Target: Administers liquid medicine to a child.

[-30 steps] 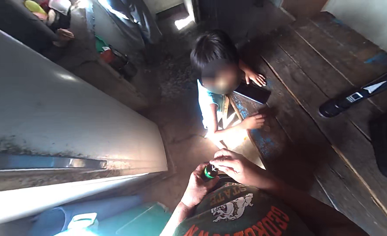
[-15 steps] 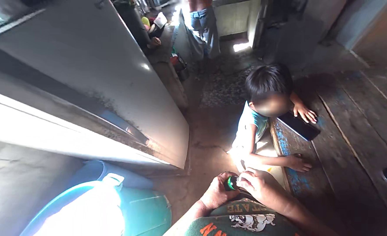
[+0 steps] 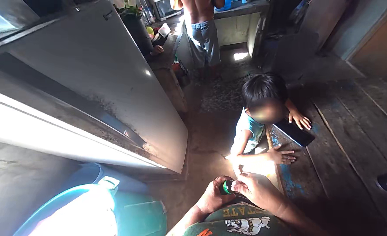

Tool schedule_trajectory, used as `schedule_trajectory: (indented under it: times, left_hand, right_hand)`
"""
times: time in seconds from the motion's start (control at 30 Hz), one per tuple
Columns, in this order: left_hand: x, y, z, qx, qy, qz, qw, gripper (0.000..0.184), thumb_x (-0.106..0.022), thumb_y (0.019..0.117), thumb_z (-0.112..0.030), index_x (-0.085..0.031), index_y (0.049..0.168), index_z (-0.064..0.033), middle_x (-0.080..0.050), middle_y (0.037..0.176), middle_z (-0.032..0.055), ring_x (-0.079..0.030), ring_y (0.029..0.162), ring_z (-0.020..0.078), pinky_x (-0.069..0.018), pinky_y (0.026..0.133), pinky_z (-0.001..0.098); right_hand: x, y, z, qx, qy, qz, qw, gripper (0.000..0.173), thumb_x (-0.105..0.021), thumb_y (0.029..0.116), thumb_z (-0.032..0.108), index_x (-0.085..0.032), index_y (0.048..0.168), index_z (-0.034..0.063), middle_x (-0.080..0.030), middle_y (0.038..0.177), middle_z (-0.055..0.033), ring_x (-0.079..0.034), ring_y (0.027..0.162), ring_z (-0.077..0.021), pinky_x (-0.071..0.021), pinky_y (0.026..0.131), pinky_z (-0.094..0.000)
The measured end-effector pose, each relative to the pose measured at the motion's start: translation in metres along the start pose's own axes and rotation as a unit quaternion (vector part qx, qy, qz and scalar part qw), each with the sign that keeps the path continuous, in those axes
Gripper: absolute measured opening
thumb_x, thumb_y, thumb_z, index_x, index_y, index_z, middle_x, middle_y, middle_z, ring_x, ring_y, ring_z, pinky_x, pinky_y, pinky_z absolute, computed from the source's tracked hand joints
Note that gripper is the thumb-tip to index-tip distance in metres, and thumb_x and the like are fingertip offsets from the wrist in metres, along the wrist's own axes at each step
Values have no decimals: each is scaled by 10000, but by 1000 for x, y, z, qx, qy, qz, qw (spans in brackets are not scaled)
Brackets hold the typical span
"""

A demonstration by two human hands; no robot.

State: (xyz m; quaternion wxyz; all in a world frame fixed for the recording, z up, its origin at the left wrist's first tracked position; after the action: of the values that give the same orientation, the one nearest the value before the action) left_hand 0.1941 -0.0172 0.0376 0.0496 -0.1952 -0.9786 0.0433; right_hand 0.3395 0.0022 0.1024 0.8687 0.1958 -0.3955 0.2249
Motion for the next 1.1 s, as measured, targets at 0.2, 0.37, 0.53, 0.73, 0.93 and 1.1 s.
schedule_trajectory:
  times: [0.2, 0.37, 0.53, 0.73, 0.93, 1.1]
  left_hand:
    - [-2, 0, 9, 12, -1, -16, 1000, 424, -790, 821, -54, -620, 1200, 28, -717, 1036, 35, -684, 947, 35, -564, 909, 238]
    - [15, 13, 19, 45, 6, 6, 999, 441, -782, 824, -71, -625, 1222, 36, -694, 1091, 91, -674, 974, 68, -556, 918, 251]
    - [58, 34, 20, 40, -17, -17, 999, 435, -791, 830, -94, -626, 1215, 24, -713, 1038, 58, -684, 925, 55, -572, 889, 255]
    - [117, 62, 21, 54, -9, 39, 998, 437, -746, 874, -114, -585, 1251, 38, -686, 1067, 96, -671, 956, 91, -555, 907, 283]
    - [175, 88, 21, 26, -83, 126, 988, 403, -751, 890, -100, -593, 1231, 46, -697, 1042, 54, -671, 938, 56, -561, 897, 259]
    - [191, 115, 32, 105, -216, 311, 919, 212, -715, 902, -85, -655, 1105, -105, -684, 784, -75, -590, 574, -8, -502, 517, 167]
  right_hand:
    - [-9, 1, -6, 109, 168, -18, 980, 296, -678, 893, 16, -722, 1184, -19, -682, 1142, -200, -690, 991, -219, -570, 904, -269]
    - [-25, 23, -26, 2, 58, 50, 997, 461, -659, 964, 430, -708, 894, -23, -688, 833, -168, -695, 771, -304, -573, 706, -469]
    - [-21, 66, -17, 28, 163, 30, 986, 512, -779, 888, 201, -650, 1347, 15, -657, 1252, -194, -687, 975, -219, -594, 826, -320]
    - [-38, 134, -5, 10, 77, -17, 997, 155, -632, 971, 90, -729, 1018, -21, -722, 976, -170, -722, 908, -263, -595, 862, -376]
    - [-50, 191, 4, -21, 102, -7, 995, 213, -650, 965, 127, -732, 1120, 5, -714, 1003, -143, -690, 893, -186, -577, 850, -294]
    - [-62, 225, -10, -38, 160, -8, 986, 237, -642, 983, 170, -719, 1121, -6, -691, 968, -120, -644, 828, -83, -544, 776, -189]
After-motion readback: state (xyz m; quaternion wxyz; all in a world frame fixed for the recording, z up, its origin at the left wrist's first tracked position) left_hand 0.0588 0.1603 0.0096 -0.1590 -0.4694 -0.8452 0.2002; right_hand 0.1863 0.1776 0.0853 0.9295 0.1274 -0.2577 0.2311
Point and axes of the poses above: each hand's wrist, its own y-axis towards the middle knuckle, its own x-axis out of the back of the hand, z = x × y, the point moved 7 cm from there along y, towards the middle knuckle
